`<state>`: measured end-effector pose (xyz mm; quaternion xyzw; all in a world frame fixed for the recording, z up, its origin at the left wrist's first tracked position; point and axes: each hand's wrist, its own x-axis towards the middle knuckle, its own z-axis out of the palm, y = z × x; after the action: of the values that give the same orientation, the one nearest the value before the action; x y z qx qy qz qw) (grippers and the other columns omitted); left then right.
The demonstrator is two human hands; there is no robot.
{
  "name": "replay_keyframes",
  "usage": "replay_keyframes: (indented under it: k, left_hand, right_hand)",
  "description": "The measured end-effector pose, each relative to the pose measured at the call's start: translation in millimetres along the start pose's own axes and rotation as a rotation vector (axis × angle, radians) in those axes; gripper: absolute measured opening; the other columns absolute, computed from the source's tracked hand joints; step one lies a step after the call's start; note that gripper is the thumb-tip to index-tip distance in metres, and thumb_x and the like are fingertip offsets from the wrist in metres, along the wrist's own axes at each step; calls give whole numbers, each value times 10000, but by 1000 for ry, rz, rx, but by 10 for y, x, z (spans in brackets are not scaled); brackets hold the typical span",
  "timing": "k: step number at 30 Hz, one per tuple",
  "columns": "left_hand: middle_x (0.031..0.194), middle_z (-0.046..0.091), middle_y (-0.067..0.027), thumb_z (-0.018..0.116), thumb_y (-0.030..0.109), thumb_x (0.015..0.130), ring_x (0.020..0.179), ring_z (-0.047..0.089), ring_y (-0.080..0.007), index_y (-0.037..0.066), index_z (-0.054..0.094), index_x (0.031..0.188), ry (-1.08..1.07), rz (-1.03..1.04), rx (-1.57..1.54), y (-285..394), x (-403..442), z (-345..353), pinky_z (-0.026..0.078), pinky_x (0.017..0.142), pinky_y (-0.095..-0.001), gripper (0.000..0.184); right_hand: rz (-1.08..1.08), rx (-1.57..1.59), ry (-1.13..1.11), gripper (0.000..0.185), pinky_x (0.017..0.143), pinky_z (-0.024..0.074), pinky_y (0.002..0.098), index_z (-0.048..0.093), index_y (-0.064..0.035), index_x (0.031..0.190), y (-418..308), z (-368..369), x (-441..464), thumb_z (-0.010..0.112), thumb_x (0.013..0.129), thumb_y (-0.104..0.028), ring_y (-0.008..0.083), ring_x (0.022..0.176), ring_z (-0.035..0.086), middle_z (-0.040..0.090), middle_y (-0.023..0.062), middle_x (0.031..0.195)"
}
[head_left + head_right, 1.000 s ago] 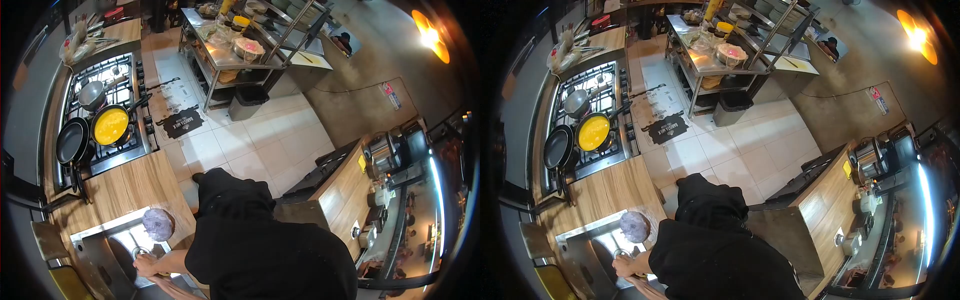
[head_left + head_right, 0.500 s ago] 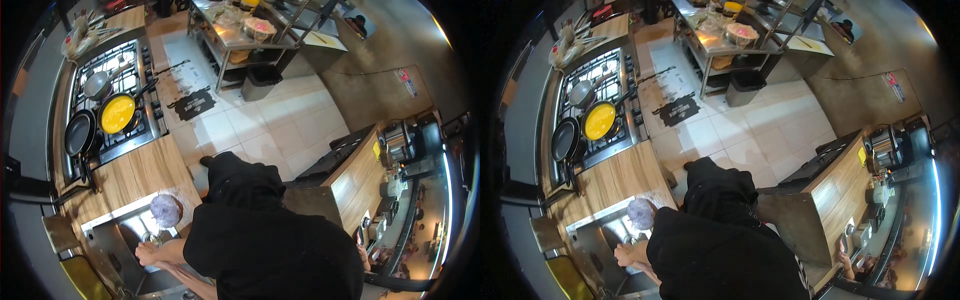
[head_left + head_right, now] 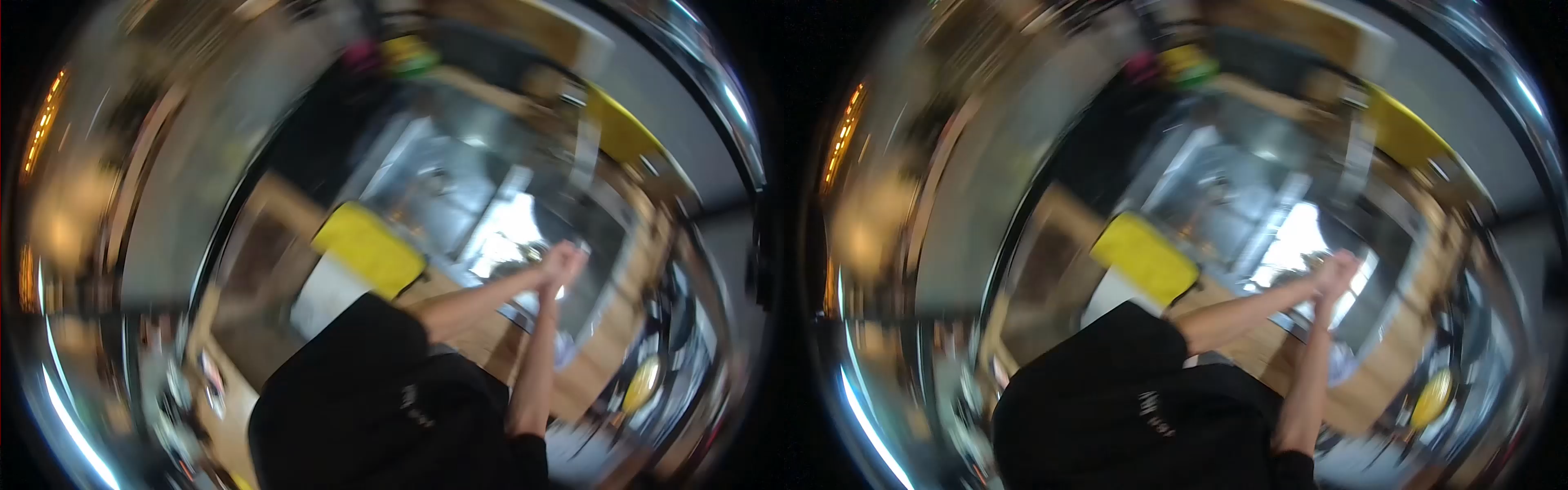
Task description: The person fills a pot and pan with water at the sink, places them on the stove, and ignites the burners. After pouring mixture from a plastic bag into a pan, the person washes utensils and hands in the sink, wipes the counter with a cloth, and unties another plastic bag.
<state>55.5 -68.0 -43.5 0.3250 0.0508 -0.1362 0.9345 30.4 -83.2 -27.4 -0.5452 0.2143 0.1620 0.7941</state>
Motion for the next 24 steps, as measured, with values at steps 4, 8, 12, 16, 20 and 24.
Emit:
replay_keyframes:
  k: [4,8,12,16,20,24]
  left_hand:
    - [1472,338,-191,-19,583,934,1433,177,-294,114,466,1380,400,-23,1027,375,-238,418,-140,1124,-554,809]
    - [1432,401,-199,116,610,951,1354,356,-281,41,443,1379,380,-94,1259,854,-527,504,114,1156,-520,784]
    - [1176,593,-177,427,645,881,973,615,-268,-15,599,1129,-26,-294,696,843,-369,342,493,804,-415,726]
    - [778,632,-92,516,583,880,650,627,-188,34,648,928,-184,-281,373,597,186,-84,511,564,-340,567]
    - [820,657,-108,541,453,899,702,646,-212,43,622,1014,-338,-292,-282,642,-129,-22,530,652,-387,434]
    - [822,683,-125,497,273,939,715,658,-274,15,645,929,-226,-256,-488,359,116,-23,528,676,-436,299]
  right_hand:
    - [181,71,-98,316,606,499,322,530,-61,878,-496,198,-356,447,955,-356,197,654,542,535,48,715]
    - [355,137,-478,415,621,492,281,519,-71,900,-797,-115,-313,428,974,-469,181,695,533,506,47,730]
    - [234,223,-442,347,521,436,200,532,-33,1050,-695,-601,-4,537,947,-364,115,688,517,510,63,859]
    - [502,551,-294,339,445,426,219,510,3,1177,-880,-569,-137,599,892,-159,93,561,490,529,62,871]
    - [890,987,-836,391,458,356,210,469,31,1201,-857,-553,205,607,856,-92,68,563,434,498,29,858]
    - [906,1184,-448,250,467,257,219,496,-37,1020,-1065,-258,-143,651,832,-93,55,584,335,405,-26,752]
